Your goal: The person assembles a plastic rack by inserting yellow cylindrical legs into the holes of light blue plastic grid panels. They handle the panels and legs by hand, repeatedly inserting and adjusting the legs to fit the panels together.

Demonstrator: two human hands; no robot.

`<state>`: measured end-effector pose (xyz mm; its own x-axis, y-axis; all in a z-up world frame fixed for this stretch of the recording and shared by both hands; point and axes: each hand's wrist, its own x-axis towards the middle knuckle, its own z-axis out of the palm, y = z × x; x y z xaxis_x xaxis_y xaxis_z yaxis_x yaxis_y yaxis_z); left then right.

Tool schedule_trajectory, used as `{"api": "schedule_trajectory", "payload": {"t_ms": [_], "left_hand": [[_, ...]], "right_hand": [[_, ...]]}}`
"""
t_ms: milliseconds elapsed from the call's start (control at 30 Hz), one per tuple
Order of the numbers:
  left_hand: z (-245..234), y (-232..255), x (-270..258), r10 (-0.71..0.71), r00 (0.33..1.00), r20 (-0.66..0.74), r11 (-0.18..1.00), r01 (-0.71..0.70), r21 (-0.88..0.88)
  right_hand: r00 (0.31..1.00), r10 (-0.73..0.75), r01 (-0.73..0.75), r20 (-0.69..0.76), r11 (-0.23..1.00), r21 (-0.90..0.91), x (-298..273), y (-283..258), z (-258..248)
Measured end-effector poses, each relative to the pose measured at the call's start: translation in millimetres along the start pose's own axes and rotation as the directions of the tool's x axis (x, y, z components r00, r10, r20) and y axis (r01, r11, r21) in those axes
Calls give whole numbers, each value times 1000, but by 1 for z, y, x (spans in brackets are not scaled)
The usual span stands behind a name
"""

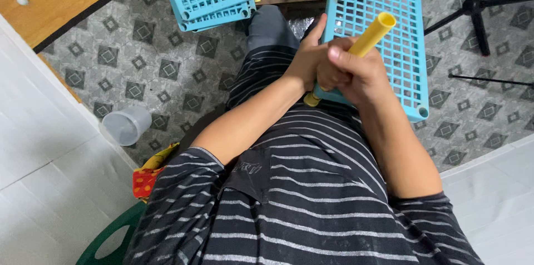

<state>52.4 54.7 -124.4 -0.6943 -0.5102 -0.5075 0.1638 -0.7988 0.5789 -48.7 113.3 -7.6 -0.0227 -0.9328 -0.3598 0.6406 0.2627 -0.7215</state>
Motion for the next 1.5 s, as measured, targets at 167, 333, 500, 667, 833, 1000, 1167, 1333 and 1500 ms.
{"api": "schedule_trajectory", "payload": {"t_ms": [167, 333, 500, 667, 833, 1000, 1167, 1333, 1500], "left_hand": [[23, 3, 19, 36, 995, -92, 999, -33, 28], [32, 0, 5, -14, 997, -77, 995, 21, 98], [29, -3, 16, 5, 999, -34, 1000, -5, 6], [25, -8, 21, 35, 998, -52, 999, -36, -15], [30, 3, 22, -12, 997, -80, 990, 0, -144], [31, 15, 11, -76, 989, -130, 995, 85, 60], [20, 0, 8, 56, 993, 105, 997, -50, -65], [20, 7, 11, 3, 997, -76, 997, 2, 73], [15, -4, 11, 64, 998, 11, 997, -63, -43]], "right_hand": [[848, -397, 289, -350, 901, -322, -18, -10, 46], [784, -476, 286, -398, 846, -449, -14, 1, 27], [982, -137, 145, 131, 988, -57, 2, -25, -12], [939, -50, 26, 339, 997, 73, 12, -37, -25], [829, -469, 383, -305, 873, -300, -16, -5, 31], [772, -574, 403, -273, 775, -487, -24, 6, 55], [920, -280, 224, -272, 949, -219, -1, -1, 12], [905, -68, 43, 420, 997, 69, 15, -25, -25], [868, -31, -14, 496, 996, 85, 15, -25, -34]]}}
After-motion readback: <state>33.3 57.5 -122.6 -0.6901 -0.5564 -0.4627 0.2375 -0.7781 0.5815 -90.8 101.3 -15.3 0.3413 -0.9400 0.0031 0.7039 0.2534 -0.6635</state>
